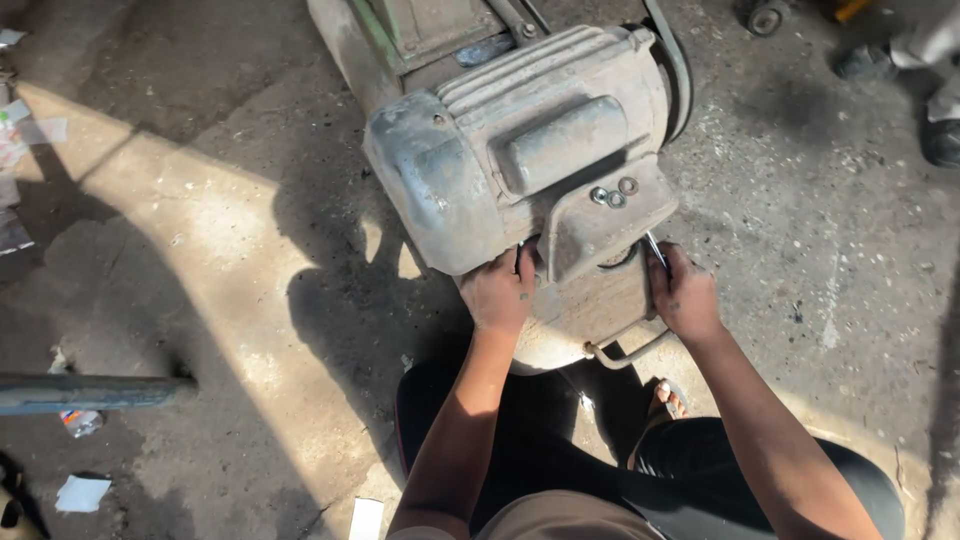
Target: The person sits on the ground and uses a wrench to tighten bolts on the motor of an air compressor. They adjust the motor's position and continue securing the bolts with the wrench.
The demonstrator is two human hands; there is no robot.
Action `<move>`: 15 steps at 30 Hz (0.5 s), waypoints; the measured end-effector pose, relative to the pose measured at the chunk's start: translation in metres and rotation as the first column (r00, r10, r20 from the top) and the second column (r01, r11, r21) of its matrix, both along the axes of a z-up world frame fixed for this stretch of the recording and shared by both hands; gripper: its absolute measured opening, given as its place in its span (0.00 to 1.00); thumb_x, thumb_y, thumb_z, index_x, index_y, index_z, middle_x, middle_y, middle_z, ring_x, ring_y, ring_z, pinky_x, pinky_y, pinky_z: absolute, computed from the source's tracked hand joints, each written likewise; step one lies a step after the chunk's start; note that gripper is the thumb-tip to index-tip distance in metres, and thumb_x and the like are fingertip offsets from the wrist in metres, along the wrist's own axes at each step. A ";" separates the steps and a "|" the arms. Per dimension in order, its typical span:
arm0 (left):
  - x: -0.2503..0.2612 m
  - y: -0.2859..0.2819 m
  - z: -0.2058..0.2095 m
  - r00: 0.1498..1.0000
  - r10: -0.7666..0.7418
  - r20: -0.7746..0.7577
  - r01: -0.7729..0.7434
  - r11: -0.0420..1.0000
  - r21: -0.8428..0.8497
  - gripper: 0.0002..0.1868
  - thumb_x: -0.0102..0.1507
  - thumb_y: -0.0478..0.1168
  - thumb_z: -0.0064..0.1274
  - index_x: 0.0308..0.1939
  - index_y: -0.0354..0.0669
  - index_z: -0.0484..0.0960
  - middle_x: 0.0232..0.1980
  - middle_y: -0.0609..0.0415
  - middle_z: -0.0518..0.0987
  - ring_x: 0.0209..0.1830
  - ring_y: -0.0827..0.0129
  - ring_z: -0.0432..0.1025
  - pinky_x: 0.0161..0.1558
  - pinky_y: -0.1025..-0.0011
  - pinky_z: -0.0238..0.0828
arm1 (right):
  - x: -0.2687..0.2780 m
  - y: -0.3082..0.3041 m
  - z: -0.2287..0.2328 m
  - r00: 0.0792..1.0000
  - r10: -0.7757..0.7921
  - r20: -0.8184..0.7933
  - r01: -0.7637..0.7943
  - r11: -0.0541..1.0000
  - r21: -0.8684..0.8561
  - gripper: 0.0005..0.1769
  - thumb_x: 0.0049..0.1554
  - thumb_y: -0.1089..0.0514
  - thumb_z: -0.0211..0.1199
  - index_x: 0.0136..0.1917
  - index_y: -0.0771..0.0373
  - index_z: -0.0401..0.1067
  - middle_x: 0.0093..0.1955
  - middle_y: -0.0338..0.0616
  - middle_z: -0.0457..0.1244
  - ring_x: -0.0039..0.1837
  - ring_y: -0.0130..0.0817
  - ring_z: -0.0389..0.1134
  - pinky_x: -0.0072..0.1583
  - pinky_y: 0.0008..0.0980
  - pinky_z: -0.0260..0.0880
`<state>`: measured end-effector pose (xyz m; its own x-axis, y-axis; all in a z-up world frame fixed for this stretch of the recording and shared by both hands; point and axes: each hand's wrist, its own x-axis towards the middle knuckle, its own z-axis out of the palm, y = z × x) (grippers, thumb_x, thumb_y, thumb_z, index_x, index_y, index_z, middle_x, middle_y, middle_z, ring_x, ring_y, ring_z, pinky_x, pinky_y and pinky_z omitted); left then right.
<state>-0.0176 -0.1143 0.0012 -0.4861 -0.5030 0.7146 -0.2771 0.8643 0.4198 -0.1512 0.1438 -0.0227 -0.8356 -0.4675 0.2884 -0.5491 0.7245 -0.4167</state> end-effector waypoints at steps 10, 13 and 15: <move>-0.013 0.018 -0.001 0.978 0.031 -0.206 0.114 0.749 0.652 0.09 0.62 0.41 0.60 0.31 0.39 0.83 0.10 0.50 0.72 0.15 0.56 0.73 0.20 0.72 0.66 | 0.007 0.000 0.003 0.989 -0.109 0.104 0.114 0.992 -0.044 0.11 0.70 0.51 0.57 0.63 0.50 0.75 0.34 0.60 0.68 0.44 0.63 0.72 0.47 0.57 0.72; -0.017 0.017 -0.062 0.985 0.030 -0.168 0.080 0.790 0.608 0.15 0.59 0.43 0.64 0.48 0.43 0.88 0.16 0.51 0.77 0.19 0.59 0.75 0.22 0.68 0.68 | 0.009 0.000 0.006 0.990 -0.101 0.100 0.106 0.993 -0.046 0.11 0.70 0.51 0.57 0.62 0.51 0.75 0.35 0.61 0.68 0.44 0.64 0.72 0.47 0.58 0.72; -0.007 0.016 -0.058 0.977 0.036 -0.212 0.041 0.937 0.348 0.19 0.56 0.43 0.68 0.50 0.48 0.90 0.21 0.52 0.79 0.21 0.58 0.76 0.22 0.66 0.70 | 0.012 -0.001 0.010 0.990 -0.102 0.102 0.107 0.993 -0.044 0.11 0.70 0.51 0.57 0.62 0.51 0.75 0.36 0.63 0.69 0.45 0.65 0.72 0.48 0.59 0.72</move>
<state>-0.0249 -0.0978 -0.0565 -0.3447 -0.7376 0.5807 -0.1467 0.6533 0.7428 -0.1397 0.1424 -0.0126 -0.9049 -0.3632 0.2219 -0.4253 0.7533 -0.5017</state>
